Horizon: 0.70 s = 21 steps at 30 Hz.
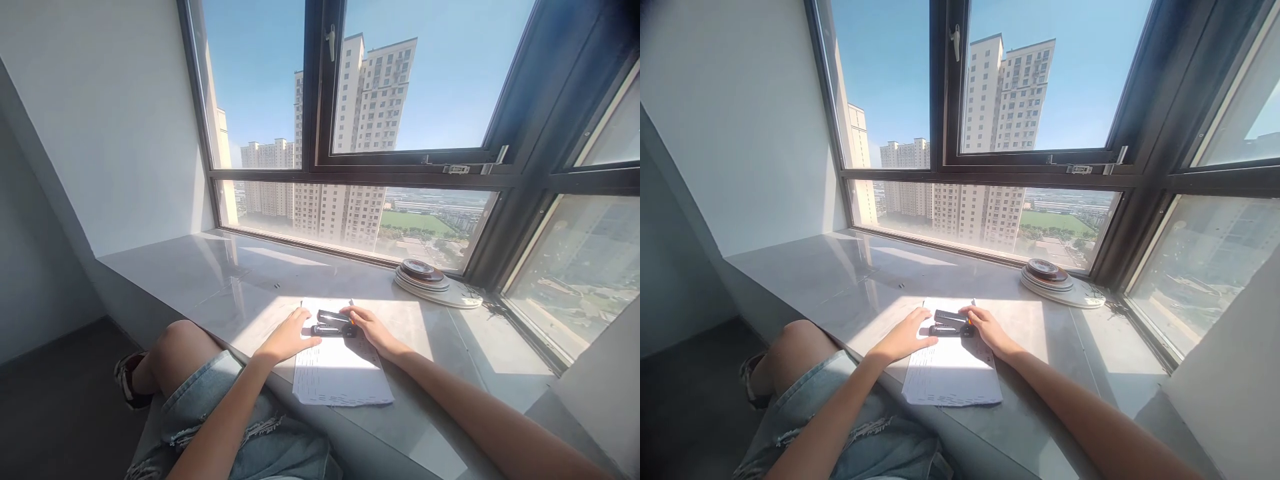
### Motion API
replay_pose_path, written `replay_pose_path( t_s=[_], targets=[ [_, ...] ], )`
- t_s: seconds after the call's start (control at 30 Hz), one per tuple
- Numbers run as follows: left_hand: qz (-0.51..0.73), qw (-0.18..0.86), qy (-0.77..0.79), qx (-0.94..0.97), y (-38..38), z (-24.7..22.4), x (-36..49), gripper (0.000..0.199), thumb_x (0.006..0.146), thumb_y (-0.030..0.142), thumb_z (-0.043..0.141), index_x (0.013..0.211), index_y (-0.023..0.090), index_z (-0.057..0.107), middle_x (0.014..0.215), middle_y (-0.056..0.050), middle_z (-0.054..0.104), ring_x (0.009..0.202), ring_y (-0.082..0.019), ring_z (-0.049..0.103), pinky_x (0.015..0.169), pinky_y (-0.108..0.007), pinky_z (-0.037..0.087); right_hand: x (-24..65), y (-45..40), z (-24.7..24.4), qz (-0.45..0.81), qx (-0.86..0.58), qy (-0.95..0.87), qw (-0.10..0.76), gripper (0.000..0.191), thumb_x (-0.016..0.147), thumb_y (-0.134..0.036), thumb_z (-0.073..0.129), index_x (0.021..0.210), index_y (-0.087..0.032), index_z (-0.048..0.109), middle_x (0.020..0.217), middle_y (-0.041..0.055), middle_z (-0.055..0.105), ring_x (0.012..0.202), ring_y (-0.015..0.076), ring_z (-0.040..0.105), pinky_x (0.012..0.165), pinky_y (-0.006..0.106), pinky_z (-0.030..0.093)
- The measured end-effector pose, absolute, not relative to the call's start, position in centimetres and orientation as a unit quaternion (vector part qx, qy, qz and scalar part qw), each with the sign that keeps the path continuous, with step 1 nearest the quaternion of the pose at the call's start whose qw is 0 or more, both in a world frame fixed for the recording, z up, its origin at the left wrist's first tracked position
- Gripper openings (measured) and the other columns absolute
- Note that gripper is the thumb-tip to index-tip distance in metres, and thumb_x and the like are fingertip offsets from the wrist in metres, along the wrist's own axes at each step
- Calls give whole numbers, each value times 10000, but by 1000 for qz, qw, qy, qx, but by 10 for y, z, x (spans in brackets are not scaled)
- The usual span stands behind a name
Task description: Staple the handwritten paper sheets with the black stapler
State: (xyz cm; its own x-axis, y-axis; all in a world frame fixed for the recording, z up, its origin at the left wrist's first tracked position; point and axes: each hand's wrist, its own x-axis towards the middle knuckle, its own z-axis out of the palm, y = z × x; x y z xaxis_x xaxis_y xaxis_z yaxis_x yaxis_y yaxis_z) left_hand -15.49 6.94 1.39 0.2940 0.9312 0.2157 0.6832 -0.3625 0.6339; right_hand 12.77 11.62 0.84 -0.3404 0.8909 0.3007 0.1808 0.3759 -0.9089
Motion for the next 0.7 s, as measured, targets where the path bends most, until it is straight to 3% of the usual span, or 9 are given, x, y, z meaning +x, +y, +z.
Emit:
replay_pose_path(
  t_s=[0.1,0.27,0.43,0.7],
  targets=[
    [281,232,526,769,68,17,-156,670,841,587,741,1423,272,635,1533,-102,605,1387,-354,577,1175,-456,458,127,117,8,424,-385,-700,426,489,932,-683,614,1018,-237,794,1112,89,752,1048,304,640,1004,448,468],
    [297,227,516,771,67,19,-159,540,851,549,724,1342,329,683,1429,-67,673,1323,-353,625,1116,-451,492,126,117,7,434,-380,-701,420,462,943,-656,597,975,-228,767,980,58,714,956,271,622,920,394,468],
    [289,221,517,775,69,17,-158,534,853,546,718,1317,285,678,1429,-76,660,1309,-337,629,1110,-442,499,128,122,2,412,-383,-716,413,440,958,-630,572,970,-224,739,909,34,678,871,242,589,860,368,450],
    [302,222,516,770,69,16,-157,488,855,499,729,1292,286,681,1430,-70,672,1297,-333,631,1132,-424,487,128,128,-4,365,-389,-737,416,393,968,-579,541,948,-231,724,946,47,709,907,264,607,889,393,466]
  ],
)
